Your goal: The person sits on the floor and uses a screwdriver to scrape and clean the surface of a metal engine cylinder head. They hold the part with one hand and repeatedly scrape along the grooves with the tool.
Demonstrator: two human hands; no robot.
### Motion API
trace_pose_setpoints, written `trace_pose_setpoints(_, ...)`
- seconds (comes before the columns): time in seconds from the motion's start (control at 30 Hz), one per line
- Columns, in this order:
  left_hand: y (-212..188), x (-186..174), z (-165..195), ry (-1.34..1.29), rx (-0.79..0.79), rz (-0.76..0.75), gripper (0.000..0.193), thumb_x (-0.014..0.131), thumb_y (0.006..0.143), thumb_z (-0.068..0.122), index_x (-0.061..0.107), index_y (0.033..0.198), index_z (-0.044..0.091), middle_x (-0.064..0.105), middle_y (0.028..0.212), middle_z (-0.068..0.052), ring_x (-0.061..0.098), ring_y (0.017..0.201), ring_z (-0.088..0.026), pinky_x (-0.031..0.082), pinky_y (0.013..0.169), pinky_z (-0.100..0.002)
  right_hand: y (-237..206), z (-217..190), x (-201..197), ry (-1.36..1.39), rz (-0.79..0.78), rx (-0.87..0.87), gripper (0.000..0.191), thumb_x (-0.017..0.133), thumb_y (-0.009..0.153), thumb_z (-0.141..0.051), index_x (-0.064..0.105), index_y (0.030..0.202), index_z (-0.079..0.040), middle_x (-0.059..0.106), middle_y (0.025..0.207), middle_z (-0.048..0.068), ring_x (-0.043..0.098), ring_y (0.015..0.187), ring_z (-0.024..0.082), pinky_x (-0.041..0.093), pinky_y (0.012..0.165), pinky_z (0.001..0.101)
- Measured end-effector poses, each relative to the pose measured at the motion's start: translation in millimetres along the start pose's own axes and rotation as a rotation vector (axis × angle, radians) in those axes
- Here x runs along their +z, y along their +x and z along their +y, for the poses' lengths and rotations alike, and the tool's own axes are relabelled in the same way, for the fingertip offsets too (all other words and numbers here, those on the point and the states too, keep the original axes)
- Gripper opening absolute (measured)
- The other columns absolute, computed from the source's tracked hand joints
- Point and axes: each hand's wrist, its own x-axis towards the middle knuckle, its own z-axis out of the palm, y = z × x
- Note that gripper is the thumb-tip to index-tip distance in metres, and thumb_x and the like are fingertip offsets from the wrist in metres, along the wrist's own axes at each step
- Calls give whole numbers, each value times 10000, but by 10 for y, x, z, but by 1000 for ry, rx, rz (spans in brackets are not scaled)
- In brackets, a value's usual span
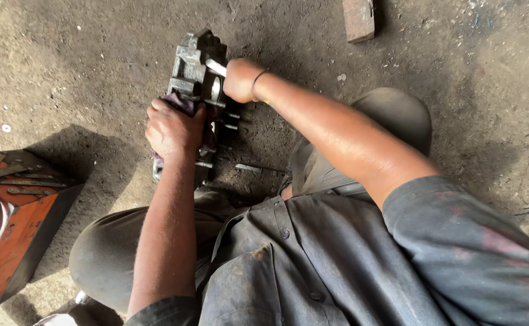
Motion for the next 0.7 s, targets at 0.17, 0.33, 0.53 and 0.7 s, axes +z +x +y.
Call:
trace_pose_setpoints(0.17, -37, -26, 35, 14, -19, -48, 925, 810, 749, 726, 485, 1195, -16, 598, 1156, -216, 668, 1037, -353, 563, 876, -443, 74, 114, -191, 232, -178, -67, 292, 553, 954, -105, 638, 1117, 122, 654, 767, 156, 573, 492, 202, 488, 450, 375)
trace_pose_setpoints(0.33, -37, -57, 52, -14, -32, -26, 941, 826, 717, 736, 491, 1177, -14, 602, 1161, -209, 661, 1053, -359, 548, 898, -449, 43, 20, 54, -209, 147, -164, 262, 579, 879, -73, 736, 1051, 47, 670, 809, 152, 583, 588, 206, 472, 554, 359)
trace_pose_setpoints(0.53, -18, -40, 11, -34, -21, -25, 917, 827, 735, 709, 497, 1189, -16, 604, 1183, -221, 662, 1067, -373, 550, 905, -456, 15, 62, -224, 356, -44, -78, 266, 522, 1037, -172, 636, 1171, 28, 586, 794, 63, 505, 614, 171, 471, 604, 413)
trace_pose_setpoints(0.7, 20, -23, -15, -21, 1, 11, 904, 831, 731, 726, 506, 1169, 5, 615, 1157, -200, 662, 1074, -347, 551, 909, -448, -16, 39, -161, -146, 148, -23, 277, 459, 1042, -212, 628, 1162, -29, 642, 850, 79, 594, 656, 174, 531, 600, 364)
